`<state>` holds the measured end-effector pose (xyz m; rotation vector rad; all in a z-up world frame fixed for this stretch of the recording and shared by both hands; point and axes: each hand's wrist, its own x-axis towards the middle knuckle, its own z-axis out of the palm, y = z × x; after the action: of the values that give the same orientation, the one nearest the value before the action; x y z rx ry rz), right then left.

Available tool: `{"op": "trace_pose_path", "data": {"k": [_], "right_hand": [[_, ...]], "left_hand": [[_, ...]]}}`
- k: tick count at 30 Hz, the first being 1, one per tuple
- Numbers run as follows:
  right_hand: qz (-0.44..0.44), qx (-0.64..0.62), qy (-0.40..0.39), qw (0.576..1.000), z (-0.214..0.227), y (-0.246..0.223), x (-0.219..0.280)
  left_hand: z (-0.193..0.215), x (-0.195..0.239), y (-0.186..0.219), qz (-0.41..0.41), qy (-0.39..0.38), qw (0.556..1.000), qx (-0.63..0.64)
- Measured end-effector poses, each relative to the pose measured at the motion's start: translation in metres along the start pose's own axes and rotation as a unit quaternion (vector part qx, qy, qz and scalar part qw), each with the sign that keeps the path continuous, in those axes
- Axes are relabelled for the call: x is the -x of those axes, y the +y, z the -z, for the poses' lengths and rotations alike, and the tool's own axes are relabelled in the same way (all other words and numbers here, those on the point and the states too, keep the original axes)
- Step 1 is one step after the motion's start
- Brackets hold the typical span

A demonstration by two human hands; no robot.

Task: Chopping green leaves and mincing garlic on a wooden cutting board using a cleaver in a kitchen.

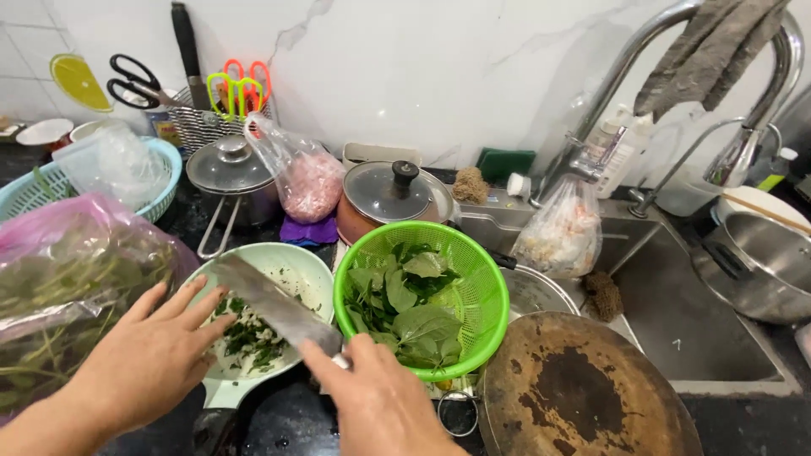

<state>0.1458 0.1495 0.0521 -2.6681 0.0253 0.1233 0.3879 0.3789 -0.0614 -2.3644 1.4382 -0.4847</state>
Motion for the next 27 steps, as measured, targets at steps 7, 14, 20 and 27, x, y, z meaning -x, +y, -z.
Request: {"op": "trace_pose_path", "data": {"k": [7, 14, 20, 27], "right_hand": [[0.040, -0.061, 0.081, 0.994, -0.002, 0.001, 0.002], [-0.095, -0.026, -0.095, 0.991, -0.001, 0.014, -0.006], [0.010, -0.047, -0.040, 0.998, 0.001, 0.012, 0.006], [-0.009, -0.038, -0.030, 0.999, 0.007, 0.018, -0.001]], "left_hand": [[-0.005, -0.003, -0.007, -0.055, 0.051, 0.997, -0.027], [-0.018, 0.005, -0.018, -0.069, 0.153, 0.986, -0.007], [0.015, -0.013, -0.020, 0.075, -0.118, 0.978, 0.158], [0.044, -0.025, -0.008, 0.192, -0.111, 0.917, 0.331]]}}
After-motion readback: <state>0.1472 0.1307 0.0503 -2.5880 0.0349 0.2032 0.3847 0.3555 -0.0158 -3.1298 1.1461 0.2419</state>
